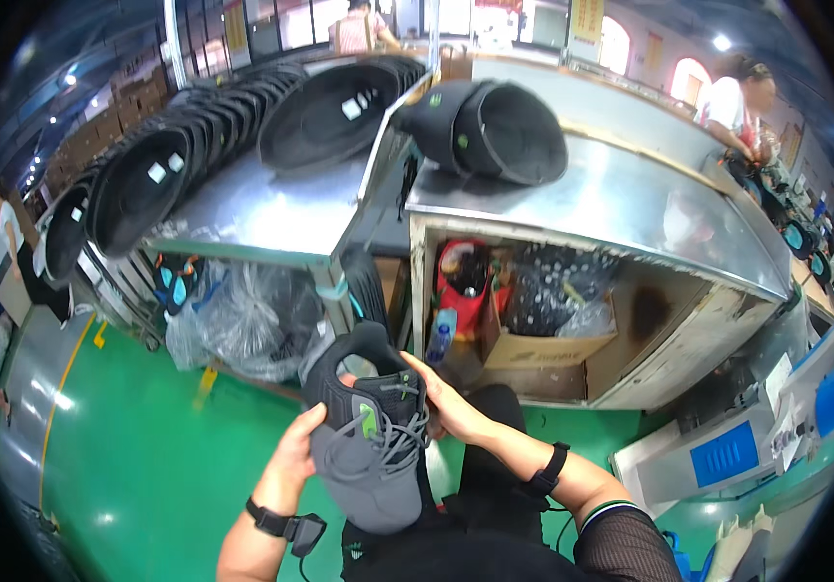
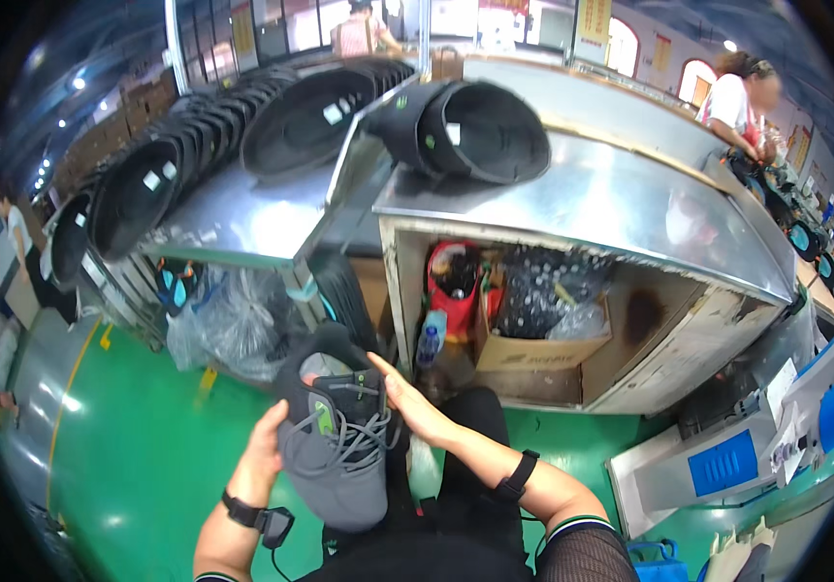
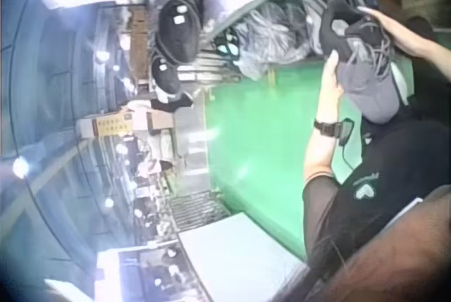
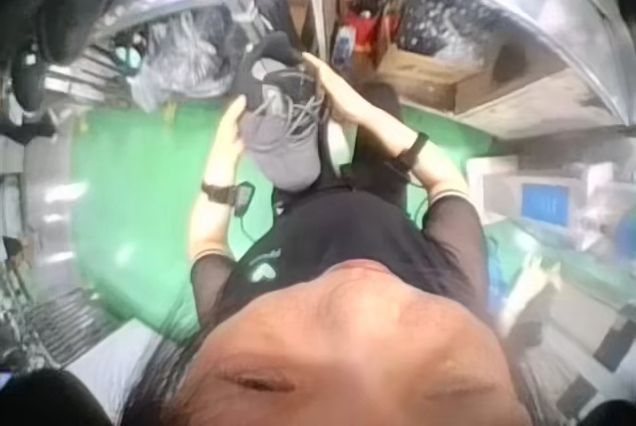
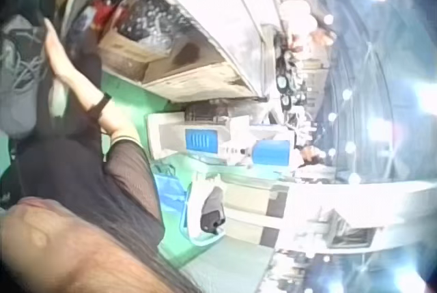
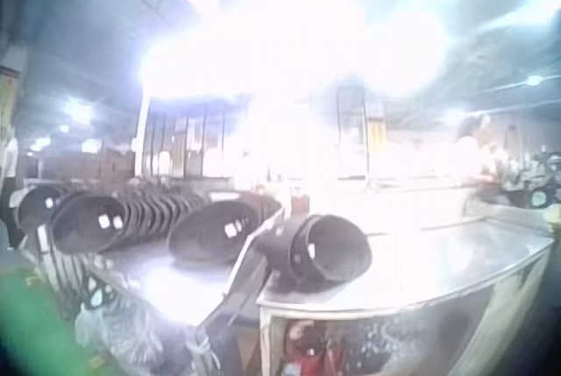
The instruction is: Lacing and finishing a shoe on a production line.
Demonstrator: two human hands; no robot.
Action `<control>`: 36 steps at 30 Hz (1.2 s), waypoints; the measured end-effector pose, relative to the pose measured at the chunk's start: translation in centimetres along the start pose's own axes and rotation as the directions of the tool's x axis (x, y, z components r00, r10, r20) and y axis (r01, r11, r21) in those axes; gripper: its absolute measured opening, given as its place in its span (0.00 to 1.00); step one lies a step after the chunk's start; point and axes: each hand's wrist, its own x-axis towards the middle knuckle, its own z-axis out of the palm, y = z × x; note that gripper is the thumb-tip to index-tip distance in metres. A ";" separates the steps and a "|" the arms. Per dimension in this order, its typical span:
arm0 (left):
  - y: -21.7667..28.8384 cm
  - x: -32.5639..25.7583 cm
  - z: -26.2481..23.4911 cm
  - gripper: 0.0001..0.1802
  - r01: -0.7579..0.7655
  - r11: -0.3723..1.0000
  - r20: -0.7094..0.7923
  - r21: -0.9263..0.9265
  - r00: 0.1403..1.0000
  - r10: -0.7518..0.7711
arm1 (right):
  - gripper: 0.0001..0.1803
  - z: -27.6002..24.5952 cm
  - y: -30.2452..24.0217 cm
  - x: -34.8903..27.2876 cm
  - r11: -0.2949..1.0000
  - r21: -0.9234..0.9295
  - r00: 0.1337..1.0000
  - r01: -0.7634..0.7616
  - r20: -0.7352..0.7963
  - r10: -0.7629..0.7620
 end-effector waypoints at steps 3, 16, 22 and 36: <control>8.0 -1.9 6.4 0.32 -0.156 0.970 0.194 0.187 0.974 0.119 | 0.28 -1.7 -5.9 1.9 0.880 -0.414 0.972 0.233 0.074 -0.222; 22.8 28.3 15.0 0.31 -0.045 -0.640 0.355 0.767 0.861 0.365 | 0.30 -17.5 -21.7 13.1 0.203 -0.969 0.713 0.138 -0.045 -0.700; 22.3 35.7 14.2 0.51 -0.128 -0.575 0.241 0.808 0.962 0.125 | 0.17 -15.4 -22.3 12.1 0.090 -0.991 0.780 -0.100 -0.135 -0.612; 14.2 3.5 13.7 0.54 -0.833 -0.146 0.842 0.533 0.506 0.187 | 0.19 -0.3 -21.6 -7.8 0.250 -0.901 0.670 0.354 0.058 -0.740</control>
